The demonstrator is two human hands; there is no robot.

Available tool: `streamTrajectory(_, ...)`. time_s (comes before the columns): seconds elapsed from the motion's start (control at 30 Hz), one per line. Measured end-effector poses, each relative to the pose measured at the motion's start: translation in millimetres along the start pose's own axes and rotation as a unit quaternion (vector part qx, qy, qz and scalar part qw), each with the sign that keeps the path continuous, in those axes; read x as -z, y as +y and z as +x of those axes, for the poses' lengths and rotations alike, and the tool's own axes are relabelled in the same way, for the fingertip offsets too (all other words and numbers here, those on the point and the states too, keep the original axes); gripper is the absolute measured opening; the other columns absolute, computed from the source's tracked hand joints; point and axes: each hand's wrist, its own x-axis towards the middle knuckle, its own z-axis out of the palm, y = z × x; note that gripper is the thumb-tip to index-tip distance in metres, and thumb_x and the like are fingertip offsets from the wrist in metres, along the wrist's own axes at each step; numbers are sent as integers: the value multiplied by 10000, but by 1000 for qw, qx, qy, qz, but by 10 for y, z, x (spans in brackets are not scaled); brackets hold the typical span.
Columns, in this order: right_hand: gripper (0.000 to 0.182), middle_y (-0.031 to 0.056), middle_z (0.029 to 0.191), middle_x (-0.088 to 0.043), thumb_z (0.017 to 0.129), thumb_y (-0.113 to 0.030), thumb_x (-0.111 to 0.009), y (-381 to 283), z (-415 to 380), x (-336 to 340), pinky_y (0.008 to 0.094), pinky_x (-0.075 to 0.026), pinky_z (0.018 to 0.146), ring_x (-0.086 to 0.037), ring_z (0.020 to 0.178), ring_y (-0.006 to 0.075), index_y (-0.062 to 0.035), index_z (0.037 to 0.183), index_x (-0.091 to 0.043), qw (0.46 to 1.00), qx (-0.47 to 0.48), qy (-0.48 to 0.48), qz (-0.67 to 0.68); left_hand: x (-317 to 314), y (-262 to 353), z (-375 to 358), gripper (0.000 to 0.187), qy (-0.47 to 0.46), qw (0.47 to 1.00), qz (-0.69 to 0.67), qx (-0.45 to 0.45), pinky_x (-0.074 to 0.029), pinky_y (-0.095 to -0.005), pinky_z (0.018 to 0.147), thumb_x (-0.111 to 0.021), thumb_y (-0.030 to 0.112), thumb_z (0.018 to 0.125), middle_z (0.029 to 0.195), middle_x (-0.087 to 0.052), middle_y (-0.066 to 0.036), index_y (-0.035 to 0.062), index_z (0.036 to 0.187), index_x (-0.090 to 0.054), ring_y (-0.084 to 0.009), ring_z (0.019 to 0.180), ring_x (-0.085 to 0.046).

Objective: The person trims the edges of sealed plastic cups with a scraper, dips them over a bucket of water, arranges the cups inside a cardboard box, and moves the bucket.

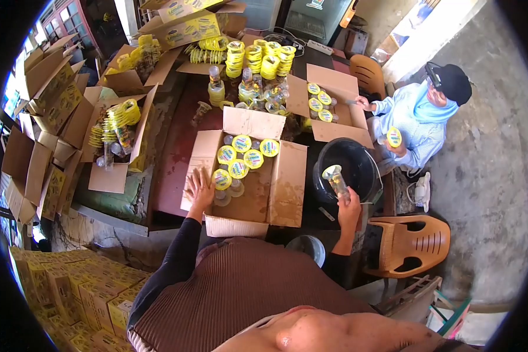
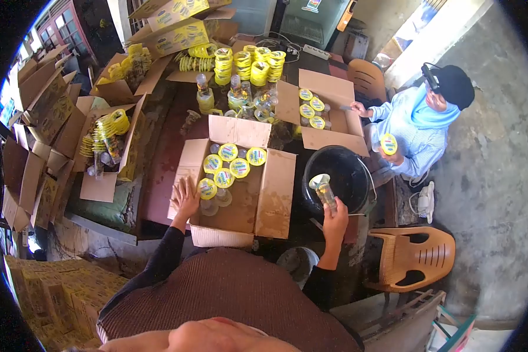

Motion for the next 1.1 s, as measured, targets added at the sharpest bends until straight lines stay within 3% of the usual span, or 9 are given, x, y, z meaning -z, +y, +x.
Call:
streamTrajectory(0.13, 356, 198, 1092, -550, 860, -170, -617, -83, 34, -43, 417, -447, 844, -557, 994, 364, 4, 1163, -546, 994, 30, 93, -54, -5, -21, 11, 743, -22, 998, -52, -5, -87, -765, 967, -465, 535, 879, 1534, -84, -139, 254, 1480, -130, -442, 1390, 15)
streamTrajectory(0.2, 355, 193, 1064, -565, 855, -181, -624, 60, 3, -85, 420, -444, 850, -565, 986, 367, 8, 1147, -554, 995, -68, -63, -34, -7, -56, 19, 704, -34, 996, -69, -44, -109, -740, 983, -435, 492, 910, 1500, -143, -215, 186, 1474, -145, -503, 1361, -43)
streamTrajectory(0.27, 354, 191, 1053, -570, 858, -181, -624, -154, 13, -146, 412, -450, 845, -573, 977, 356, 8, 1148, -553, 997, -62, -28, -46, -239, -222, 165, 674, -19, 993, -82, -78, -116, -741, 981, -417, 466, 924, 1499, -140, -214, 181, 1472, -146, -500, 1360, -58)
streamTrajectory(0.37, 350, 195, 1070, -568, 865, -180, -622, -618, -20, -280, 386, -465, 836, -578, 983, 329, -4, 1159, -550, 998, 45, 17, -30, 180, -21, -16, 694, -97, 988, -112, -46, -133, -776, 943, -417, 488, 919, 1522, -91, -176, 203, 1475, -116, -484, 1371, -43)
streamTrajectory(0.53, 382, 175, 1073, -593, 848, -164, -660, -1346, -204, -978, 333, -525, 733, -618, 933, 269, -13, 1179, -545, 977, 120, -168, 57, 78, -68, 51, 731, -109, 982, -146, -46, -140, -785, 927, -436, 514, 901, 1526, -88, -166, 207, 1476, -108, -484, 1372, -51)
streamTrajectory(0.77, 421, 170, 1054, -605, 806, -124, -686, -1976, -206, -2317, 349, -500, 800, -608, 981, 287, -22, 1184, -531, 903, 137, -365, 181, 67, -109, 76, 746, -122, 980, -146, -66, -154, -776, 933, -430, 522, 902, 1518, -96, -171, 171, 1474, -103, -479, 1372, -58)
streamTrajectory(0.87, 432, 177, 1070, -585, 808, -174, -689, -2205, -53, -2817, 379, -493, 810, -600, 973, 319, -21, 1181, -532, 914, 145, -324, 196, 66, -121, 85, 751, -125, 977, -152, -83, -151, -770, 942, -425, 527, 904, 1511, -105, -192, 153, 1473, -107, -484, 1369, -62)
streamTrajectory(0.93, 437, 177, 1106, -537, 809, -171, -706, -2445, -34, -2873, 353, -513, 775, -613, 851, 300, -18, 1183, -540, 965, 206, -128, 100, 93, -105, 83, 757, -110, 977, -156, -90, -149, -749, 965, -431, 523, 903, 1501, -121, -220, 132, 1470, -116, -493, 1364, -72)
streamTrajectory(1.1, 443, 195, 1086, -528, 832, -311, -653, -2301, -217, -2710, 399, -481, 815, -565, 964, 363, -22, 1151, -548, 953, 154, -248, 85, 62, -117, 97, 748, -95, 982, -130, -95, -179, -743, 970, -462, 496, 895, 1491, -166, -202, 118, 1460, -151, -447, 1377, -104)
